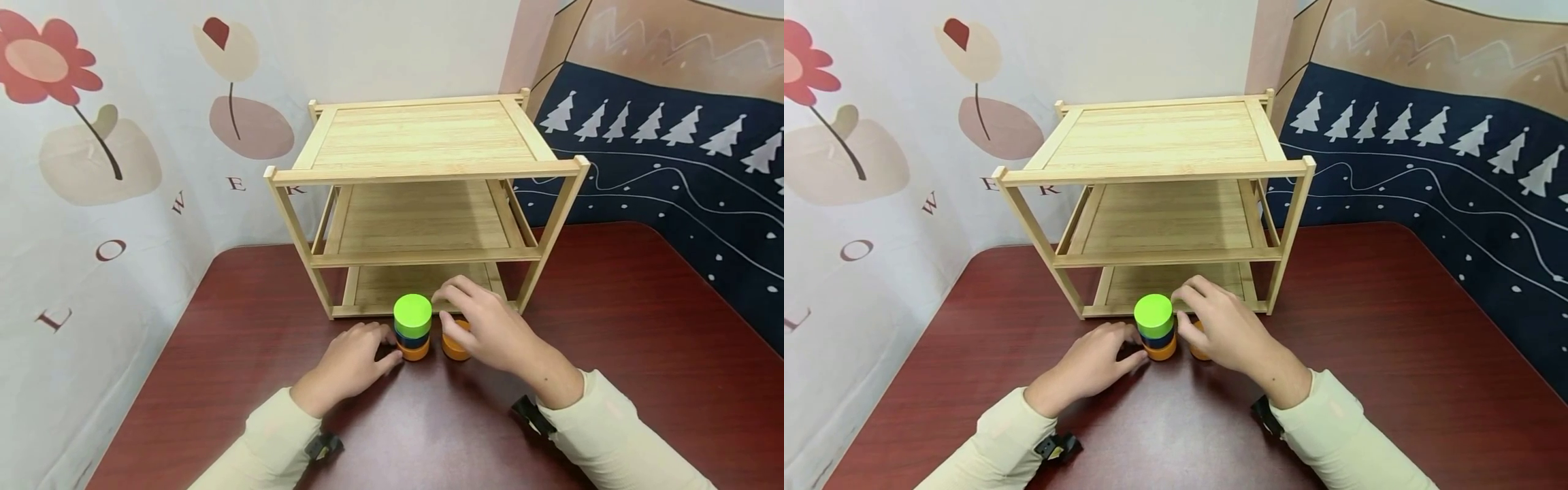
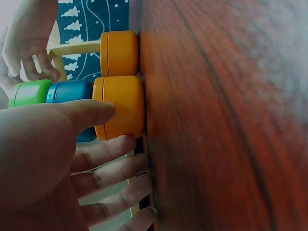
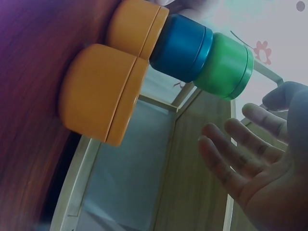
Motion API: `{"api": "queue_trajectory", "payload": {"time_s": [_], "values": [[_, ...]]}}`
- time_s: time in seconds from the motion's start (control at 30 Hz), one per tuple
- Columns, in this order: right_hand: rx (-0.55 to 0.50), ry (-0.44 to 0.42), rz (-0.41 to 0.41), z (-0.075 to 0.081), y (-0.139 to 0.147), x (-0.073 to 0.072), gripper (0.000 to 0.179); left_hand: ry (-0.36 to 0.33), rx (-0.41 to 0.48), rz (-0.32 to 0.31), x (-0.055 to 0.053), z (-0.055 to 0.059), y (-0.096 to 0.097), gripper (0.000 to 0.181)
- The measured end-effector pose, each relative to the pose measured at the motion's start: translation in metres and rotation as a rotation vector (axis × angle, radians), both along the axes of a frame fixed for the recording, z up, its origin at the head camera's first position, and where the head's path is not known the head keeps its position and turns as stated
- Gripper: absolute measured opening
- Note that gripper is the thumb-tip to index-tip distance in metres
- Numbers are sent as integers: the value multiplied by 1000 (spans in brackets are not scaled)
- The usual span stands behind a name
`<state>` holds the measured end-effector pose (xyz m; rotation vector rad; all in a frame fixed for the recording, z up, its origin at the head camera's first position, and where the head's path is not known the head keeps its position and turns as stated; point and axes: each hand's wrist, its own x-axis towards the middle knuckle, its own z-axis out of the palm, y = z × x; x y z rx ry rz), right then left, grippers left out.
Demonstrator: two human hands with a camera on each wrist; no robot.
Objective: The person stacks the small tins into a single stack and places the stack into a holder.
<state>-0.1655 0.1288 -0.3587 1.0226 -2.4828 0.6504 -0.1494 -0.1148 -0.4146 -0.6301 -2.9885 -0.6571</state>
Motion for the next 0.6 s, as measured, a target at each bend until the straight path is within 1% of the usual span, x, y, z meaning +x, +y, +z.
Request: {"api": "queue_trajectory", "payload": {"time_s": [0.3,0.47,0.6], "values": [[0,26,-5,-3,5,-2,18,-3,-9,-2,-1,-1,0,22],[15,20,-20,-3,6,-3,16,2,-11,3,-1,-2,-1,21],[30,-2,-37,-2,7,-5,14,4,-11,3,-1,-2,0,21]]}}
